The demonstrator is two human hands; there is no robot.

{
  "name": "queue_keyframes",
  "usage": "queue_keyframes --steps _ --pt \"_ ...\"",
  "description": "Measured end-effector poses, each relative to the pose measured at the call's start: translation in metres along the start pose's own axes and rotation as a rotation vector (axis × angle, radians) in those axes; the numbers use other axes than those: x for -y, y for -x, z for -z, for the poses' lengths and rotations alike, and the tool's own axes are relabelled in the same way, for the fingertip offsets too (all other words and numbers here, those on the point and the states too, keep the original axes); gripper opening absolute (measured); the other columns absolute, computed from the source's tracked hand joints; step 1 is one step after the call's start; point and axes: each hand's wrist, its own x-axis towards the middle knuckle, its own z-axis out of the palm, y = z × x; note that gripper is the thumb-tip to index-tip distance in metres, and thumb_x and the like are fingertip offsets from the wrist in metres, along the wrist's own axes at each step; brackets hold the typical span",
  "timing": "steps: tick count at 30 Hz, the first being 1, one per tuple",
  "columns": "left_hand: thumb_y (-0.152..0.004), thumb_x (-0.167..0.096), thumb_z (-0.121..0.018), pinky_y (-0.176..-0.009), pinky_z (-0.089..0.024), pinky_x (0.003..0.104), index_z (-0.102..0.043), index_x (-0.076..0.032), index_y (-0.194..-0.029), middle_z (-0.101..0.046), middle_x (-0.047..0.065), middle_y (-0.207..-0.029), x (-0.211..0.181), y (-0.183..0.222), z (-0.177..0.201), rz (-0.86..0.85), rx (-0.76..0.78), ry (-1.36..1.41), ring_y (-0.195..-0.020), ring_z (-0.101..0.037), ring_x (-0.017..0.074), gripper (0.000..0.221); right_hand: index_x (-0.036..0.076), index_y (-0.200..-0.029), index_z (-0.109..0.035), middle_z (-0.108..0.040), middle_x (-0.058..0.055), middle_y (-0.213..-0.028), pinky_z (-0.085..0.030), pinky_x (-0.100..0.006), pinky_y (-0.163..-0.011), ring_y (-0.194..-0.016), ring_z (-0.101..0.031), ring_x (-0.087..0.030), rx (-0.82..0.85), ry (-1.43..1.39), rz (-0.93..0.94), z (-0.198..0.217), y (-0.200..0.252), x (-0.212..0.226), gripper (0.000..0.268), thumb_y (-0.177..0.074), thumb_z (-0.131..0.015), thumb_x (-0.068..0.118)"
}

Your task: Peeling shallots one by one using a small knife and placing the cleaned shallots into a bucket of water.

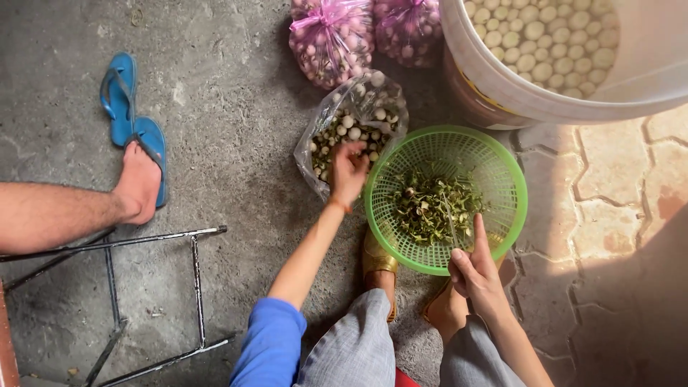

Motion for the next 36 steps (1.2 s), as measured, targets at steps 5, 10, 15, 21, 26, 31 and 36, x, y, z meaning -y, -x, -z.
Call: queue_keyframes --steps 5,10,15,21,26,31,36 --pt "-0.097 -0.070 -0.033 -0.065 -0.050 0.045 -0.058 -0.015 -0.113 -0.051 0.010 -0.105 0.056 -0.104 0.037 -0.365 -0.248 -0.966 -0.092 -0.056 0.0285 0.062 0.028 -0.168 -0.008 -0.039 -0.004 -0.056 -0.019 -0.024 -0.037 -0.042 -0.024 -0.009 -0.007 -0.016 -0.096 -0.006 -0.002 0.007 0.083 -0.098 -0.051 0.031" --pt "-0.101 -0.041 -0.047 -0.064 -0.055 0.034 -0.060 -0.021 -0.115 -0.063 0.003 -0.110 0.030 -0.071 0.033 -0.179 -0.264 -0.580 -0.090 -0.064 0.0213 0.028 0.030 -0.165 -0.021 -0.042 -0.004 -0.059 -0.024 -0.023 -0.038 -0.045 -0.027 -0.010 0.000 0.009 -0.075 0.001 -0.007 -0.003 0.071 -0.100 -0.049 0.027" --pt "-0.097 -0.008 -0.070 -0.079 -0.061 0.024 -0.066 -0.005 -0.116 -0.069 0.013 -0.113 -0.016 0.043 -0.003 0.087 0.249 0.870 -0.090 -0.068 0.0167 0.019 0.023 -0.163 -0.031 -0.047 -0.004 -0.058 -0.028 -0.021 -0.035 -0.043 -0.030 -0.009 0.123 0.006 -0.060 -0.001 -0.016 -0.024 0.067 -0.100 -0.052 0.028" --pt "-0.092 -0.006 -0.075 -0.077 -0.065 0.029 -0.064 -0.002 -0.129 -0.071 0.018 -0.097 -0.005 0.126 -0.064 0.392 0.447 0.975 -0.086 -0.074 0.0224 0.038 0.009 -0.165 -0.010 -0.057 -0.008 -0.055 -0.037 -0.019 -0.029 -0.034 -0.047 -0.009 0.318 -0.036 0.293 0.000 -0.023 -0.032 0.074 -0.101 -0.047 0.007" --pt "-0.081 -0.003 -0.084 -0.072 -0.066 0.028 -0.067 0.003 -0.119 -0.073 0.018 -0.108 -0.034 0.140 -0.073 0.403 0.403 0.968 -0.088 -0.075 0.0205 0.042 0.006 -0.161 -0.028 -0.063 -0.010 -0.057 -0.047 -0.023 -0.037 -0.043 -0.058 -0.015 0.284 0.047 0.381 0.011 -0.027 -0.049 0.071 -0.096 -0.057 0.002" --pt "-0.081 -0.004 -0.085 -0.071 -0.066 0.029 -0.067 0.009 -0.120 -0.073 0.022 -0.109 -0.028 0.152 -0.078 0.303 0.315 0.828 -0.086 -0.074 0.0207 0.045 0.002 -0.146 -0.050 -0.061 -0.006 -0.051 -0.043 -0.023 -0.036 -0.038 -0.052 -0.013 0.139 0.266 0.503 0.013 -0.023 -0.039 0.057 -0.092 -0.066 0.007" --pt "-0.085 -0.007 -0.083 -0.070 -0.065 0.026 -0.068 0.010 -0.119 -0.074 0.019 -0.101 -0.052 0.157 -0.084 0.226 0.330 0.690 -0.081 -0.072 0.0165 0.041 0.001 -0.137 -0.052 -0.055 -0.005 -0.052 -0.042 -0.020 -0.035 -0.037 -0.049 -0.009 0.174 0.029 0.487 0.010 -0.019 -0.035 0.041 -0.097 -0.060 0.005"
